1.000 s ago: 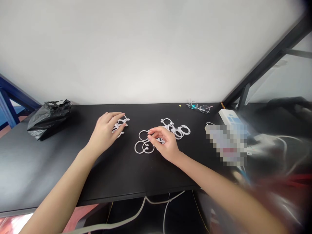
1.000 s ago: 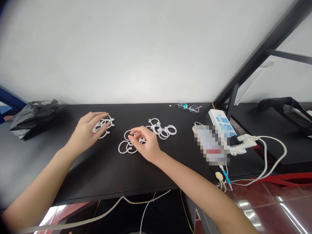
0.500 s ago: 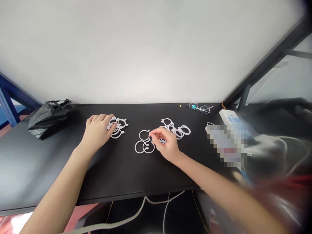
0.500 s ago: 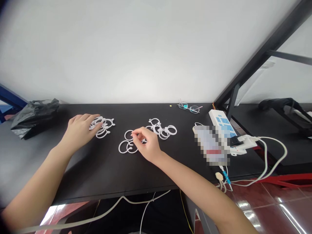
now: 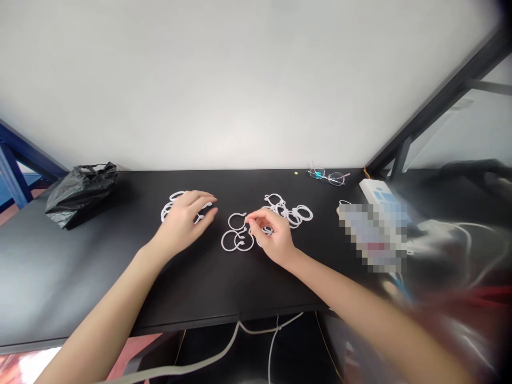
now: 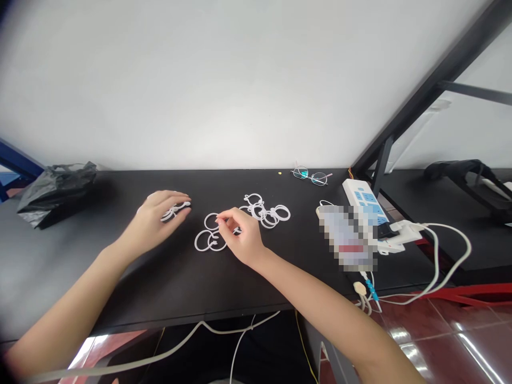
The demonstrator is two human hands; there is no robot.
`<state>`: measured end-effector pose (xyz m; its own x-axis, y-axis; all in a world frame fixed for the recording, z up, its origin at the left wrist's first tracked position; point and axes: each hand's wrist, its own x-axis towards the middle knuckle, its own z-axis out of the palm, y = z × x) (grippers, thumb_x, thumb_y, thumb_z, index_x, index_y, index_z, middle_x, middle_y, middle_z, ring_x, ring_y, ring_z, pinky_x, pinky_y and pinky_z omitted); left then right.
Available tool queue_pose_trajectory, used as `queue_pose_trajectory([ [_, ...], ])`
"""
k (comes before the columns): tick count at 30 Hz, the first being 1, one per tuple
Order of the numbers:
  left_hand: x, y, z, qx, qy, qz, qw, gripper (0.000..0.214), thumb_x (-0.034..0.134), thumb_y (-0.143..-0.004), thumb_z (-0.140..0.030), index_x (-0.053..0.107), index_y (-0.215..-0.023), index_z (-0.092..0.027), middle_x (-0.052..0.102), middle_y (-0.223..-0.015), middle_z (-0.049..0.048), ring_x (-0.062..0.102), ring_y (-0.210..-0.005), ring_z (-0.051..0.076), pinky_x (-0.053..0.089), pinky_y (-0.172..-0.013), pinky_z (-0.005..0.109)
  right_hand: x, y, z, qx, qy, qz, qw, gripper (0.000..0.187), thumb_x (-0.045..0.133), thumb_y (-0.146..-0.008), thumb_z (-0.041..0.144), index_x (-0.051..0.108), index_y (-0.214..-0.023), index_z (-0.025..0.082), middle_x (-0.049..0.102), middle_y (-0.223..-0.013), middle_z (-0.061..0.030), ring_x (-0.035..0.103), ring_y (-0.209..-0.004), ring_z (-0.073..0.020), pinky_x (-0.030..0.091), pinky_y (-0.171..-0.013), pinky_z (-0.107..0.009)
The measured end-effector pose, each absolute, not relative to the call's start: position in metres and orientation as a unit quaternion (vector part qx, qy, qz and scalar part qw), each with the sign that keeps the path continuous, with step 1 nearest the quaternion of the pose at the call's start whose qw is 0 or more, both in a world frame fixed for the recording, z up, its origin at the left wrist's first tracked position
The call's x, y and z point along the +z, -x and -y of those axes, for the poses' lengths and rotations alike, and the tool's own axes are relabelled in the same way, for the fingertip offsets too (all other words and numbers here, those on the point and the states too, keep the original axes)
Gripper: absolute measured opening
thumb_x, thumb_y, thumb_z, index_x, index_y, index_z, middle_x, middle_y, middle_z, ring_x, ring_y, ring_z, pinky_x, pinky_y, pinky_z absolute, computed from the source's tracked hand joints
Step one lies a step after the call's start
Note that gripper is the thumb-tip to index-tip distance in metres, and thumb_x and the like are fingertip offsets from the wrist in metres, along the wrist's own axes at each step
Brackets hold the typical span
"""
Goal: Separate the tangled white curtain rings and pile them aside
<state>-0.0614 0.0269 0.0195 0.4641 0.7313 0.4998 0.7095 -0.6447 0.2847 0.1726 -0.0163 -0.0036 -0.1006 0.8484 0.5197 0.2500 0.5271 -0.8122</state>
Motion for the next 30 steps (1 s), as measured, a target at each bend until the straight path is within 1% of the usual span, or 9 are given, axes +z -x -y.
queue_pose_trajectory([
  [3, 0.013, 0.045, -0.019, 0.251, -0.893, -0.363, 0.085, 0.025, 0.048, -0.097, -0.031, 0.062, -0.114, -0.019, 0.062, -0.116, 0.0114, 0.059, -0.106, 0.025, 0.047, -0.095, 0.041, -0.003, -0.173, 0.016, 0.276, 0.402, 0.69, 0.535, 0.008, 0.057, -0.09, 0.022, 0.064, -0.088, 0.02, 0.065, -0.077, -0.002, 0.06, -0.059, -0.0122, 0.052, -0.058, -0.027],
  [8, 0.004, 0.035, -0.014, 0.191, -0.906, -0.355, 0.13, 0.026, 0.042, -0.098, -0.028, 0.064, -0.109, -0.017, 0.06, -0.119, 0.0126, 0.057, -0.108, 0.026, 0.048, -0.094, 0.043, -0.004, -0.173, 0.016, 0.273, 0.398, 0.695, 0.533, 0.008, 0.057, -0.09, 0.021, 0.064, -0.089, 0.019, 0.064, -0.075, -0.0016, 0.06, -0.06, -0.0123, 0.052, -0.059, -0.028],
  [12, 0.003, 0.036, -0.014, 0.185, -0.9, -0.366, 0.151, 0.025, 0.041, -0.097, -0.025, 0.063, -0.107, -0.017, 0.059, -0.12, 0.0113, 0.057, -0.108, 0.025, 0.048, -0.096, 0.041, -0.005, -0.173, 0.015, 0.272, 0.398, 0.694, 0.535, 0.007, 0.057, -0.09, 0.022, 0.064, -0.089, 0.019, 0.062, -0.072, -0.0002, 0.059, -0.058, -0.012, 0.051, -0.058, -0.027],
  [16, 0.001, 0.037, -0.015, 0.191, -0.895, -0.37, 0.159, 0.027, 0.041, -0.097, -0.024, 0.063, -0.112, -0.017, 0.059, -0.12, 0.0111, 0.057, -0.109, 0.025, 0.047, -0.097, 0.041, -0.005, -0.173, 0.015, 0.275, 0.401, 0.694, 0.531, 0.008, 0.057, -0.09, 0.022, 0.064, -0.089, 0.019, 0.064, -0.075, -0.0014, 0.059, -0.059, -0.0121, 0.051, -0.058, -0.027],
  [19, 0.001, 0.037, -0.015, 0.197, -0.894, -0.369, 0.159, 0.028, 0.041, -0.096, -0.024, 0.062, -0.113, -0.017, 0.059, -0.119, 0.0111, 0.057, -0.108, 0.025, 0.047, -0.096, 0.04, -0.006, -0.173, 0.015, 0.275, 0.4, 0.694, 0.532, 0.007, 0.058, -0.09, 0.022, 0.064, -0.09, 0.02, 0.063, -0.074, -0.0009, 0.059, -0.059, -0.0124, 0.052, -0.059, -0.027],
  [21, 0.003, 0.037, -0.014, 0.202, -0.892, -0.372, 0.158, 0.027, 0.043, -0.094, -0.024, 0.062, -0.112, -0.017, 0.06, -0.113, 0.0106, 0.058, -0.103, 0.024, 0.049, -0.091, 0.038, -0.006, -0.173, 0.015, 0.274, 0.398, 0.695, 0.532, 0.007, 0.058, -0.09, 0.022, 0.064, -0.09, 0.019, 0.064, -0.075, -0.0011, 0.06, -0.059, -0.0123, 0.052, -0.058, -0.027],
  [25, 0.009, 0.036, -0.012, 0.189, -0.882, -0.406, 0.144, 0.022, 0.049, -0.085, -0.019, 0.06, -0.103, -0.016, 0.057, -0.089, 0.0054, 0.057, -0.083, 0.021, 0.048, -0.073, 0.034, -0.007, -0.173, 0.015, 0.274, 0.396, 0.695, 0.534, 0.008, 0.057, -0.09, 0.022, 0.064, -0.09, 0.019, 0.067, -0.079, -0.0028, 0.06, -0.059, -0.0121, 0.051, -0.058, -0.027],
  [27, 0.011, 0.036, -0.011, 0.174, -0.883, -0.411, 0.146, 0.02, 0.05, -0.081, -0.017, 0.059, -0.099, -0.017, 0.055, -0.084, 0.0034, 0.055, -0.077, 0.019, 0.046, -0.069, 0.032, -0.007, -0.173, 0.015, 0.274, 0.395, 0.695, 0.535, 0.008, 0.057, -0.09, 0.022, 0.064, -0.09, 0.019, 0.067, -0.079, -0.0028, 0.06, -0.059, -0.0121, 0.051, -0.057, -0.027],
  [30, 0.01, 0.034, -0.011, 0.156, -0.887, -0.405, 0.158, 0.015, 0.048, -0.08, -0.015, 0.058, -0.092, -0.018, 0.056, -0.084, 0.0023, 0.055, -0.074, 0.017, 0.044, -0.067, 0.03, -0.006, -0.173, 0.015, 0.272, 0.396, 0.697, 0.533, 0.008, 0.057, -0.09, 0.022, 0.064, -0.09, 0.019, 0.066, -0.077, -0.0021, 0.06, -0.059, -0.0121, 0.052, -0.057, -0.027],
])
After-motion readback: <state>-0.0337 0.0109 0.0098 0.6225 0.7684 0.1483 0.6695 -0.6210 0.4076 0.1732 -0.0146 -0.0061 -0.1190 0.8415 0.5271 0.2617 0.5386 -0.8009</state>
